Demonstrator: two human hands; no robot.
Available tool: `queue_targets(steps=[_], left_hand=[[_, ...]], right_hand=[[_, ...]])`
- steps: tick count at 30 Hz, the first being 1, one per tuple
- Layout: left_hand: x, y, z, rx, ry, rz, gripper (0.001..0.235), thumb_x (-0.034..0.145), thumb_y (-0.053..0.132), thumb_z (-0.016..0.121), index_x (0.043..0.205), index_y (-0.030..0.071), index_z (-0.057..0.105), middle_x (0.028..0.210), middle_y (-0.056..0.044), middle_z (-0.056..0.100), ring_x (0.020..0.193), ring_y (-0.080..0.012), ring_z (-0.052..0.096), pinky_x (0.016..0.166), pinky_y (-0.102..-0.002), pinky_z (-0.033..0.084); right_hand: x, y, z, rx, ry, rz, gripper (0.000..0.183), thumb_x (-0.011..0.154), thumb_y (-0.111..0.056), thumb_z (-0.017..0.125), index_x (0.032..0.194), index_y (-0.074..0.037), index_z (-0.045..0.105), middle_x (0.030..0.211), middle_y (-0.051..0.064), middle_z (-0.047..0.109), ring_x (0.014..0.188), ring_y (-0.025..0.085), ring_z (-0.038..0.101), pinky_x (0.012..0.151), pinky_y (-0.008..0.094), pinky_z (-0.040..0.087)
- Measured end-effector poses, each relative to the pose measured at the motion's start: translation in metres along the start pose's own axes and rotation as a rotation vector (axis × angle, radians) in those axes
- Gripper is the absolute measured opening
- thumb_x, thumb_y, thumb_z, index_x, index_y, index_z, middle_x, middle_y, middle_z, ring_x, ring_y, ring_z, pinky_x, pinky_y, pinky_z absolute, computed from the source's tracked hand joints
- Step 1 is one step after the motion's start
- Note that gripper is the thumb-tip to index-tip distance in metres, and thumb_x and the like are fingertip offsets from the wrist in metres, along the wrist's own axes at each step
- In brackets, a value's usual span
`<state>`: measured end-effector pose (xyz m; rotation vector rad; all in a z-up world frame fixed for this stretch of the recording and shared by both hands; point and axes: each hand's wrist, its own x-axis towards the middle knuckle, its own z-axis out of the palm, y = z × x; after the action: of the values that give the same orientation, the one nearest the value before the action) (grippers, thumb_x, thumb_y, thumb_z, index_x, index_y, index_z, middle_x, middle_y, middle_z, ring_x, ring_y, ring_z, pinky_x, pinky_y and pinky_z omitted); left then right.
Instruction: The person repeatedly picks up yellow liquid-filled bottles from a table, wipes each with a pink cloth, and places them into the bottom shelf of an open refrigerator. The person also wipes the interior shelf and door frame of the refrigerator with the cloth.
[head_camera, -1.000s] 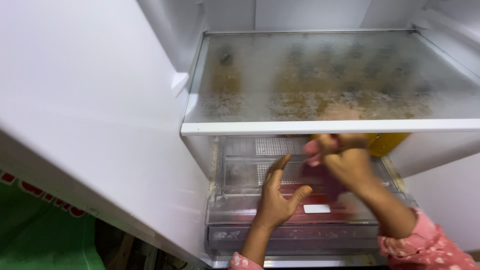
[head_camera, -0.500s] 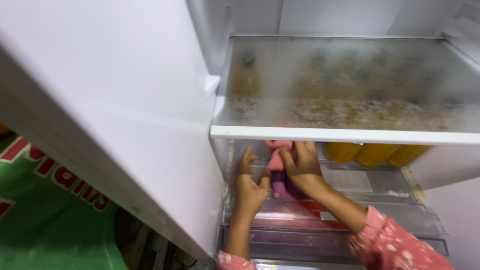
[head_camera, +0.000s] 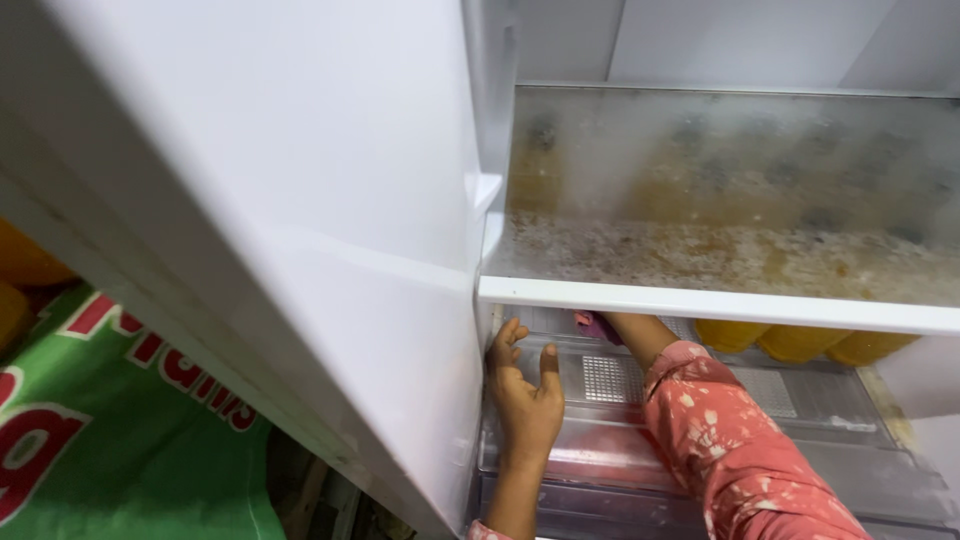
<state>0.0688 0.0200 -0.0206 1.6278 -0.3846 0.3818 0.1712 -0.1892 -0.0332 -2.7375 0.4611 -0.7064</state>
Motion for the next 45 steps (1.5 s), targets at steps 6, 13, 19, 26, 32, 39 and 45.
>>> queue_targets(steps=[6, 13, 19, 26, 32, 39, 45], left_hand=[[0.004, 0.003, -0.002, 0.008, 0.042, 0.058, 0.042, 0.1, 0.016, 0.063, 0.136, -0.003, 0.053, 0.125, -0.024, 0.066, 0.12, -0.0386, 0.064, 0.105, -0.046, 0.049], [0.004, 0.016, -0.009, -0.022, 0.019, -0.004, 0.047, 0.104, 0.026, 0.056, 0.139, -0.005, 0.051, 0.13, -0.027, 0.064, 0.122, -0.0405, 0.063, 0.104, -0.045, 0.048], [0.002, 0.013, -0.007, -0.001, 0.034, 0.075, 0.055, 0.105, 0.028, 0.056, 0.146, -0.007, 0.045, 0.143, -0.031, 0.055, 0.133, -0.0445, 0.055, 0.112, -0.049, 0.042], [0.005, 0.015, -0.007, 0.087, -0.001, 0.086, 0.054, 0.106, 0.03, 0.055, 0.145, -0.005, 0.045, 0.147, -0.03, 0.052, 0.139, -0.0458, 0.049, 0.117, -0.051, 0.036], [0.006, 0.014, -0.009, 0.15, -0.037, 0.028, 0.059, 0.106, 0.037, 0.053, 0.144, -0.008, 0.05, 0.145, -0.033, 0.053, 0.137, -0.0476, 0.049, 0.116, -0.049, 0.036], [0.0, 0.005, -0.008, 0.107, -0.012, 0.083, 0.061, 0.108, 0.038, 0.055, 0.142, -0.012, 0.05, 0.143, -0.037, 0.053, 0.136, -0.0519, 0.049, 0.115, -0.051, 0.035], [-0.008, 0.018, -0.016, -0.261, -0.107, 0.272, 0.071, 0.095, 0.03, 0.078, 0.147, -0.006, 0.046, 0.143, -0.025, 0.06, 0.135, -0.0357, 0.06, 0.116, -0.043, 0.048]], right_hand=[[-0.039, -0.028, -0.001, 0.065, -0.138, -0.088, 0.033, 0.097, -0.026, 0.057, 0.114, 0.0, 0.069, 0.102, 0.025, 0.071, 0.092, 0.04, 0.066, 0.081, 0.049, 0.052], [-0.053, -0.051, 0.021, 0.66, -0.432, -0.038, 0.037, 0.092, -0.022, 0.057, 0.122, -0.001, 0.063, 0.11, 0.022, 0.071, 0.097, 0.034, 0.067, 0.083, 0.043, 0.054], [-0.014, 0.034, 0.058, 0.498, -0.025, 0.297, 0.037, 0.1, -0.027, 0.057, 0.119, 0.002, 0.071, 0.114, 0.019, 0.074, 0.099, 0.025, 0.065, 0.087, 0.038, 0.055], [0.061, 0.025, 0.085, 0.207, -0.081, 0.259, 0.036, 0.094, -0.024, 0.066, 0.119, 0.0, 0.071, 0.113, 0.018, 0.075, 0.099, 0.025, 0.068, 0.087, 0.038, 0.056], [0.062, 0.0, 0.074, 0.183, -0.1, 0.137, 0.038, 0.089, -0.022, 0.073, 0.12, -0.001, 0.07, 0.112, 0.017, 0.076, 0.099, 0.024, 0.071, 0.088, 0.038, 0.057], [-0.02, 0.005, -0.017, 0.377, -0.016, -0.113, 0.043, 0.083, -0.019, 0.082, 0.12, -0.002, 0.07, 0.111, 0.016, 0.078, 0.1, 0.024, 0.074, 0.089, 0.039, 0.058], [-0.12, 0.008, -0.114, 0.643, -0.103, 0.047, 0.068, 0.069, -0.016, 0.087, 0.13, -0.003, 0.058, 0.11, 0.011, 0.072, 0.098, 0.023, 0.071, 0.085, 0.037, 0.058]])
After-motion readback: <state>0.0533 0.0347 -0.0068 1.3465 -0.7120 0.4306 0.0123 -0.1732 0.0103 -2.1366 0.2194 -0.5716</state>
